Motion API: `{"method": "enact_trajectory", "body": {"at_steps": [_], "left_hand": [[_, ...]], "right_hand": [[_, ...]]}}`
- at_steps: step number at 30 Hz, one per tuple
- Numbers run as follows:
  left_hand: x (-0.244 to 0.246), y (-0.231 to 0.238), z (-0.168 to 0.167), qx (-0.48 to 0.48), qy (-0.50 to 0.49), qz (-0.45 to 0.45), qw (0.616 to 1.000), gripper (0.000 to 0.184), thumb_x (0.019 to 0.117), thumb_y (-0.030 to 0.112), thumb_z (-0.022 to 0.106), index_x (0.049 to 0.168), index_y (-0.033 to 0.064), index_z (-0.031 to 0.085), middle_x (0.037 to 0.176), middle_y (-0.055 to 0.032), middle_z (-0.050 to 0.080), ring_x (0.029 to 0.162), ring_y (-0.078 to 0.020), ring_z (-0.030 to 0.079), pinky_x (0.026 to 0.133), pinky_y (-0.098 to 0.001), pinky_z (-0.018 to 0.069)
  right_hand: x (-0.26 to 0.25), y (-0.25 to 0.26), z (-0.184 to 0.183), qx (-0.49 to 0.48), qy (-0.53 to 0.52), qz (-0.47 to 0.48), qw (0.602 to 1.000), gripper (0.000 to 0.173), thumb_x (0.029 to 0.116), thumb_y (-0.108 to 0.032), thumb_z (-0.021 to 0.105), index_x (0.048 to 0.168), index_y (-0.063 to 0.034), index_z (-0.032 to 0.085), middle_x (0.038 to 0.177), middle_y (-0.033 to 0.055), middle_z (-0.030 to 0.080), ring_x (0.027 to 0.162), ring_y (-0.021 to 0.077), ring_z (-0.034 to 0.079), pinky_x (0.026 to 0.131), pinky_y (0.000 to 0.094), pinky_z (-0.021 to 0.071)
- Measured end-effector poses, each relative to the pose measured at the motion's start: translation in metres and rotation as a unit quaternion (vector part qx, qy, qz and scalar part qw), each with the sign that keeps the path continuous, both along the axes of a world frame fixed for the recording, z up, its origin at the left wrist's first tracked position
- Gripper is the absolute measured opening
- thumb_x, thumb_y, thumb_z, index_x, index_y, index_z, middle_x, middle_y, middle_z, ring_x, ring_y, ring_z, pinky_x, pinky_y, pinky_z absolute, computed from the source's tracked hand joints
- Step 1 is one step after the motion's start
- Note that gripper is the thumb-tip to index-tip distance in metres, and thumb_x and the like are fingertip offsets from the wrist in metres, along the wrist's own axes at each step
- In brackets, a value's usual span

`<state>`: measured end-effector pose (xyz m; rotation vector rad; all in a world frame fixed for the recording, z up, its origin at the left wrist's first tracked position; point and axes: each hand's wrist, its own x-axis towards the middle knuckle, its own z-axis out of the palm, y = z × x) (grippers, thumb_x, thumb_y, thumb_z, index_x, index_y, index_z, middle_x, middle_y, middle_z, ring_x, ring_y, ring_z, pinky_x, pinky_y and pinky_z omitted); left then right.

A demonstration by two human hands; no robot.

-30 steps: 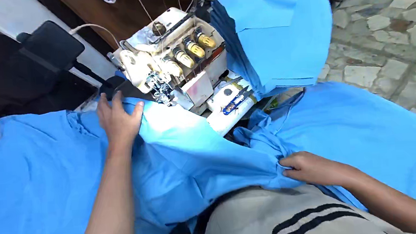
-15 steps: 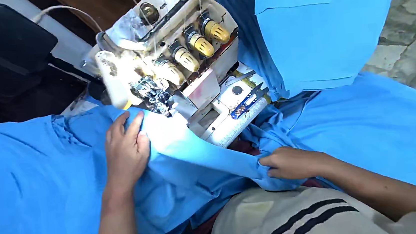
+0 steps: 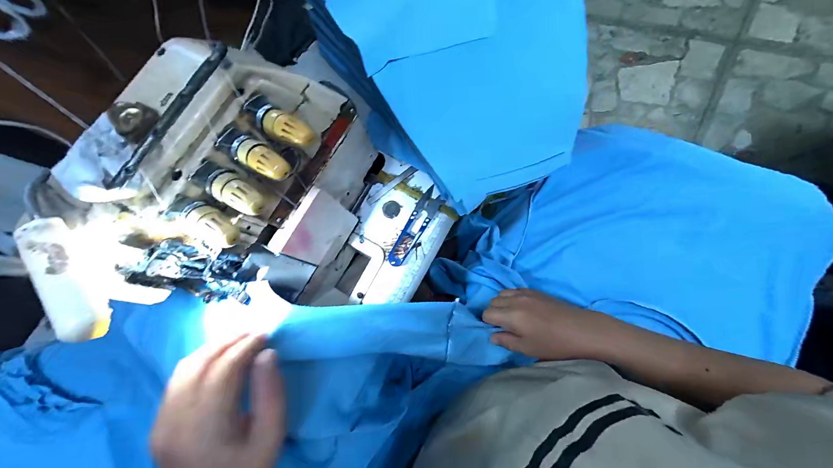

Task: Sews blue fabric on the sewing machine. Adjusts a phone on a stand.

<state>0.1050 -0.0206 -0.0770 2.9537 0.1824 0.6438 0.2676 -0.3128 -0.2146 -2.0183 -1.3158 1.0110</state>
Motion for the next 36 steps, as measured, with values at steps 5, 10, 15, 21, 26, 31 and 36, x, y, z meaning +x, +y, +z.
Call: {"method": "enact_trajectory", "body": {"at_steps": [5,10,15,21,26,31,36], "left_hand": [[0.088,-0.086,-0.029,-0.032,-0.017,-0.227,0.973,0.027,0.0996,0.019,0.055,0.099,0.0014,0.075,0.099,-0.0158,0.074,0.098,-0.0290,0.072,0.087,-0.0415,0.0575],[0.163,-0.127,-0.046,-0.013,-0.024,-0.311,0.950,0.024,0.0982,0.013,0.058,0.110,0.0003,0.075,0.114,-0.0195,0.072,0.115,-0.0389,0.067,0.098,-0.0524,0.0534],[0.182,-0.129,-0.056,0.052,0.005,-0.261,0.964,0.031,0.0979,0.018,0.059,0.118,-0.0006,0.072,0.130,-0.0240,0.066,0.129,-0.0456,0.057,0.106,-0.0645,0.0441],[0.153,-0.145,-0.060,0.017,0.030,-0.277,0.960,0.028,0.0971,0.021,0.062,0.115,0.0027,0.075,0.130,-0.0227,0.066,0.132,-0.0448,0.056,0.110,-0.0680,0.0388],[0.123,-0.150,-0.045,-0.062,-0.064,-0.269,0.959,0.025,0.0975,0.018,0.058,0.106,0.0038,0.077,0.115,-0.0164,0.074,0.114,-0.0367,0.069,0.097,-0.0509,0.0546],[0.122,-0.139,-0.019,-0.099,-0.200,-0.183,0.957,0.038,0.0986,0.026,0.059,0.129,0.0031,0.064,0.133,-0.0234,0.064,0.128,-0.0368,0.058,0.108,-0.0475,0.0455],[0.106,-0.152,-0.023,-0.141,-0.253,-0.201,0.936,0.015,0.1013,0.016,0.056,0.109,0.0068,0.065,0.092,-0.0084,0.070,0.097,-0.0193,0.067,0.101,-0.0352,0.0475]], "right_hand": [[0.004,0.002,0.011,0.050,-0.044,0.000,0.998,0.029,0.1018,-0.017,0.059,0.115,0.0083,0.066,0.115,0.0278,0.066,0.113,0.0460,0.062,0.098,0.0605,0.0472],[0.014,-0.021,0.021,0.278,-0.103,-0.086,0.951,0.020,0.0981,-0.012,0.060,0.103,0.0025,0.073,0.100,0.0178,0.073,0.097,0.0303,0.071,0.089,0.0433,0.0565],[0.084,-0.045,0.060,0.397,-0.276,-0.226,0.846,0.025,0.0988,-0.013,0.054,0.092,0.0027,0.073,0.091,0.0125,0.073,0.089,0.0188,0.070,0.083,0.0346,0.0583],[0.207,0.020,0.105,0.216,-0.323,-0.262,0.883,0.033,0.0973,-0.006,0.060,0.129,0.0005,0.066,0.133,0.0254,0.061,0.126,0.0471,0.054,0.107,0.0605,0.0413],[0.228,0.055,0.117,0.233,-0.384,-0.244,0.859,0.019,0.0990,-0.007,0.058,0.107,0.0044,0.072,0.117,0.0306,0.065,0.119,0.0533,0.056,0.099,0.0699,0.0413],[0.114,0.008,0.163,0.314,-0.388,-0.036,0.866,0.014,0.0964,-0.010,0.057,0.095,-0.0035,0.070,0.089,0.0128,0.069,0.090,0.0290,0.069,0.087,0.0492,0.0547],[0.052,-0.035,0.142,0.425,-0.308,-0.033,0.850,0.030,0.1100,-0.023,0.042,0.100,-0.0034,0.063,0.088,0.0103,0.066,0.091,0.0147,0.065,0.090,0.0250,0.0511]]}}
